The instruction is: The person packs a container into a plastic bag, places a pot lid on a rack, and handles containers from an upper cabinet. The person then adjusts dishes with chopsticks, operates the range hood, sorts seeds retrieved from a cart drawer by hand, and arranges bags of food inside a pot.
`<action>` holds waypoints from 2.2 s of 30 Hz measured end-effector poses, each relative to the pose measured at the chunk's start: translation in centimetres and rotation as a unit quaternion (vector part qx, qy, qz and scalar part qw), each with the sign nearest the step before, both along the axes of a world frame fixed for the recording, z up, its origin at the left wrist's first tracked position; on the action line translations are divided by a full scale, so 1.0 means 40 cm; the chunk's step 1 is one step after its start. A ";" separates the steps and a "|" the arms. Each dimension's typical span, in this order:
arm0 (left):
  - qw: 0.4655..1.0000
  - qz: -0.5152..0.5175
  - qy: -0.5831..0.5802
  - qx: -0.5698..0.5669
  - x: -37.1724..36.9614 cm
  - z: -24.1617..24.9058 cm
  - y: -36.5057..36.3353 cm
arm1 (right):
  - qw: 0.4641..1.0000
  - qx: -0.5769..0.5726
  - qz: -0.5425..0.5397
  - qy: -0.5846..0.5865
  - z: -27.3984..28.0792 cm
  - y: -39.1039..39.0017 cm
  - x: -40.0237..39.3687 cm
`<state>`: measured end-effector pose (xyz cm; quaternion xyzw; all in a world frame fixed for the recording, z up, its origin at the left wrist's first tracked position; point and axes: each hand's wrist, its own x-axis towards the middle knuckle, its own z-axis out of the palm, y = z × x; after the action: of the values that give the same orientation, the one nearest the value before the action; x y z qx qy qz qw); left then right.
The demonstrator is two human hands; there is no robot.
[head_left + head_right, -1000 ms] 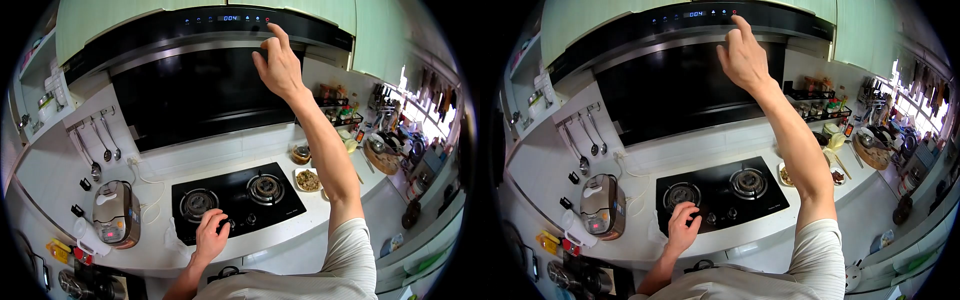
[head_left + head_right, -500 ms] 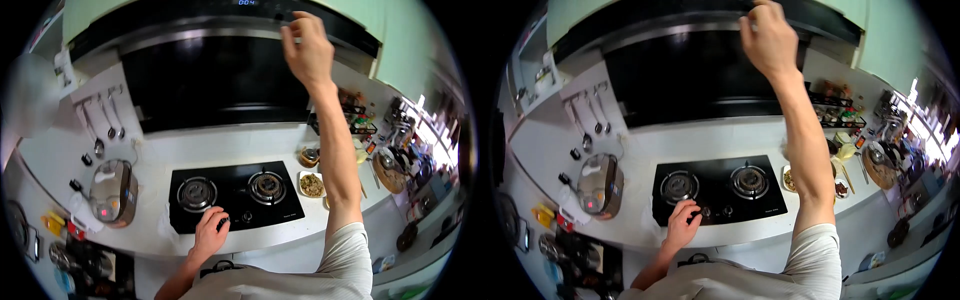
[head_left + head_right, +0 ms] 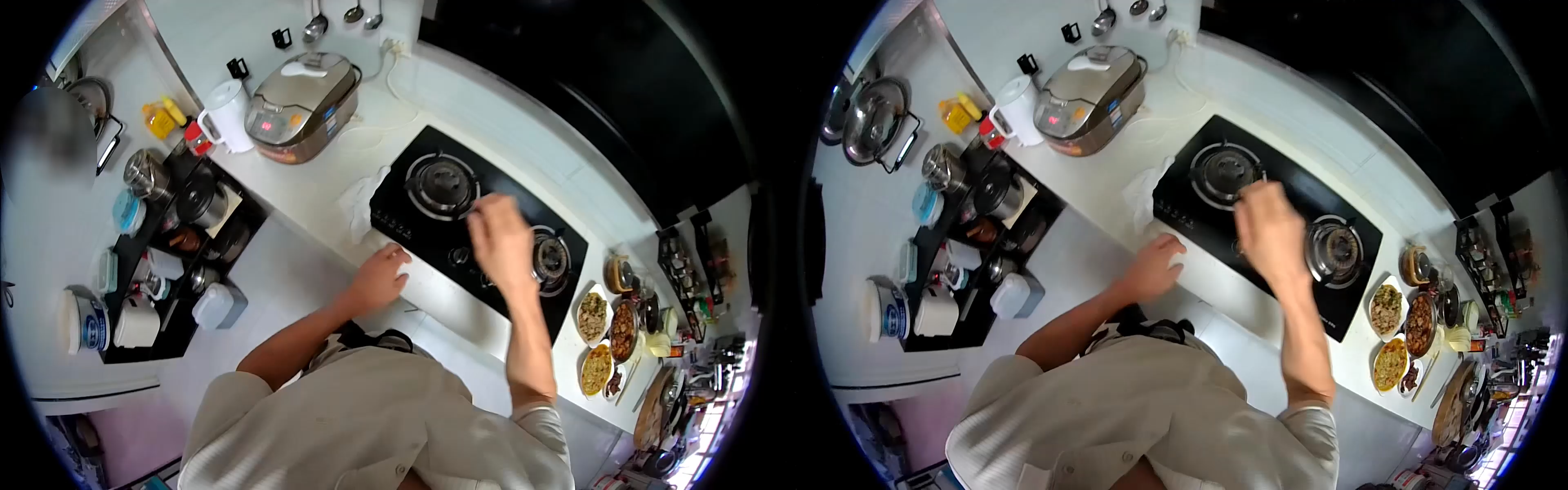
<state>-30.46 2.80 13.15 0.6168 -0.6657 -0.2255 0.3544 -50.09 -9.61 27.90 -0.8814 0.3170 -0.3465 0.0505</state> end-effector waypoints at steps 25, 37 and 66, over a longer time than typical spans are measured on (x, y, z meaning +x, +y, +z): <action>0.957 0.021 0.197 0.214 0.493 -0.230 -0.192 | 0.930 0.362 0.006 0.067 -0.468 0.162 0.381; 0.896 0.094 0.408 0.150 0.509 -0.185 -0.080 | 0.908 0.387 -0.025 -0.160 -0.461 0.139 0.605; 0.894 0.409 0.131 0.128 0.449 -0.082 0.226 | 0.946 0.300 0.101 -0.077 -0.489 -0.034 0.642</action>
<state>-12.51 11.84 9.87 0.8394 -0.2674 -0.2231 0.4174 -24.43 -10.99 8.33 -0.8234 0.3111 -0.2954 0.3713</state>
